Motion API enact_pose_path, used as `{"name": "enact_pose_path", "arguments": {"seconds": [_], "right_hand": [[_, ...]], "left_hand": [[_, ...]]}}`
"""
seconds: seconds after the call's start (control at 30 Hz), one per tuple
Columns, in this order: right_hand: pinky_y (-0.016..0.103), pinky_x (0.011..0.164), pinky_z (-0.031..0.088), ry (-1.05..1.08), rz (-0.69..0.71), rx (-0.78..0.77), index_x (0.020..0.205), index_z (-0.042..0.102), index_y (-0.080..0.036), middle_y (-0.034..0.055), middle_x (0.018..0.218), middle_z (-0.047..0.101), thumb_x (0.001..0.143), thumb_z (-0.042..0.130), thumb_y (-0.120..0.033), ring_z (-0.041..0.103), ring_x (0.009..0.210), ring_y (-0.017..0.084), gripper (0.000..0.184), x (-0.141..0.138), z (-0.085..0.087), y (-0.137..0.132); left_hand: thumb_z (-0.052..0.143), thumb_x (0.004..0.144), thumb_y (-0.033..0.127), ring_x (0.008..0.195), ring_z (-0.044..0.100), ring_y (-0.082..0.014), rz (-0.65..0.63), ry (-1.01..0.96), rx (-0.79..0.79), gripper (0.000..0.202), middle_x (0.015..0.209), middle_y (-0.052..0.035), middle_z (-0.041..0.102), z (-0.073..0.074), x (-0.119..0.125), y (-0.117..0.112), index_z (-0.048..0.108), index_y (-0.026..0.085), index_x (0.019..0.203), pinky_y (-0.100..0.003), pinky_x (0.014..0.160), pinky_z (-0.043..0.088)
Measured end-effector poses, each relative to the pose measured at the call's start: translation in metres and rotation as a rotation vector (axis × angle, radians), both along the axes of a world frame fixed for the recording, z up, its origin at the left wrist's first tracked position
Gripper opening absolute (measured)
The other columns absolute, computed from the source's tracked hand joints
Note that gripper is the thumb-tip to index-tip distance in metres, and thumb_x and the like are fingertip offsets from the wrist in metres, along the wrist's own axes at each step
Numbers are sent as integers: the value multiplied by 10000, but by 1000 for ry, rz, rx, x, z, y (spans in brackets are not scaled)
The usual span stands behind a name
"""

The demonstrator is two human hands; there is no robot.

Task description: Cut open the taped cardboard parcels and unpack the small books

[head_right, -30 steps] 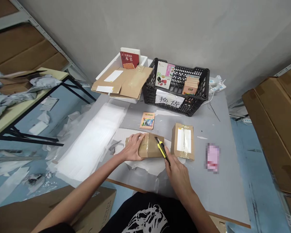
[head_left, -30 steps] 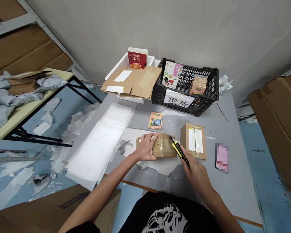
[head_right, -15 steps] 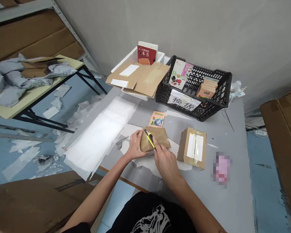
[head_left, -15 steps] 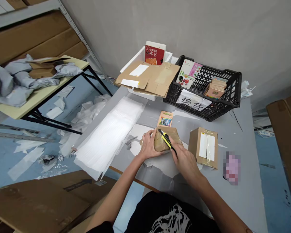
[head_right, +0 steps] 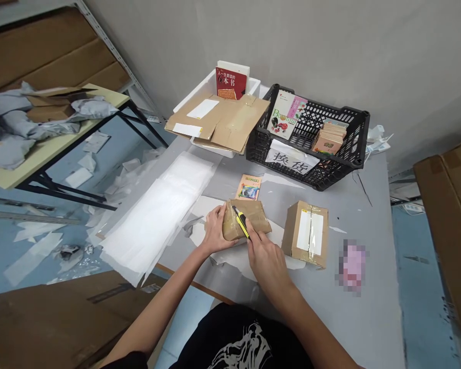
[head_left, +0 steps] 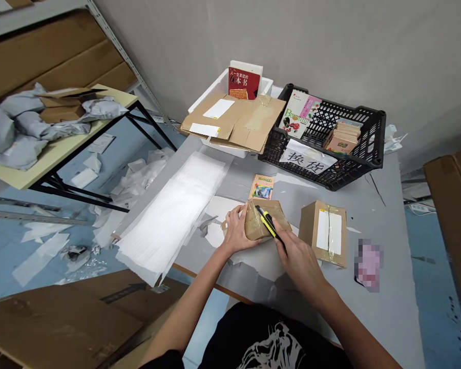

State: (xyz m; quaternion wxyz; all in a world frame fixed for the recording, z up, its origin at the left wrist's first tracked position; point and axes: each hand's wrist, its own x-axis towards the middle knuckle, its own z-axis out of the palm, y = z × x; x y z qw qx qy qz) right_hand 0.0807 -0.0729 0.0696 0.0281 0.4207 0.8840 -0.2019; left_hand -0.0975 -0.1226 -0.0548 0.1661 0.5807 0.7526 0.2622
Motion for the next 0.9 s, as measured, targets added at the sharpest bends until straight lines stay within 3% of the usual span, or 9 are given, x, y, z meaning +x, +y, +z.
{"name": "enact_pose_path", "arguments": {"seconds": [0.27, 0.6, 0.9], "right_hand": [[272, 642, 477, -20, 3, -70, 1426, 354, -237, 59, 973, 676, 936, 376, -208, 649, 812, 195, 491, 2, 9, 1], [249, 500, 366, -150, 72, 7, 1429, 347, -233, 40, 841, 636, 924, 399, -153, 601, 630, 160, 514, 12, 17, -17], [247, 476, 313, -162, 83, -8, 1427, 348, -244, 29, 805, 630, 911, 428, -127, 589, 592, 154, 535, 20, 23, -24]], "left_hand": [[733, 495, 587, 1236, 323, -347, -10, 20, 27, 1257, 1358, -162, 295, -6, 5, -3, 47, 214, 1480, -510, 1027, 247], [717, 505, 589, 1233, 327, -347, -9, 22, 97, 1240, 1336, -160, 303, -13, 4, -5, 42, 215, 1475, -521, 1012, 267], [709, 521, 594, 1231, 333, -339, -13, 72, 156, 1227, 1317, -164, 300, -17, 8, -9, 36, 207, 1470, -516, 1017, 264]]}}
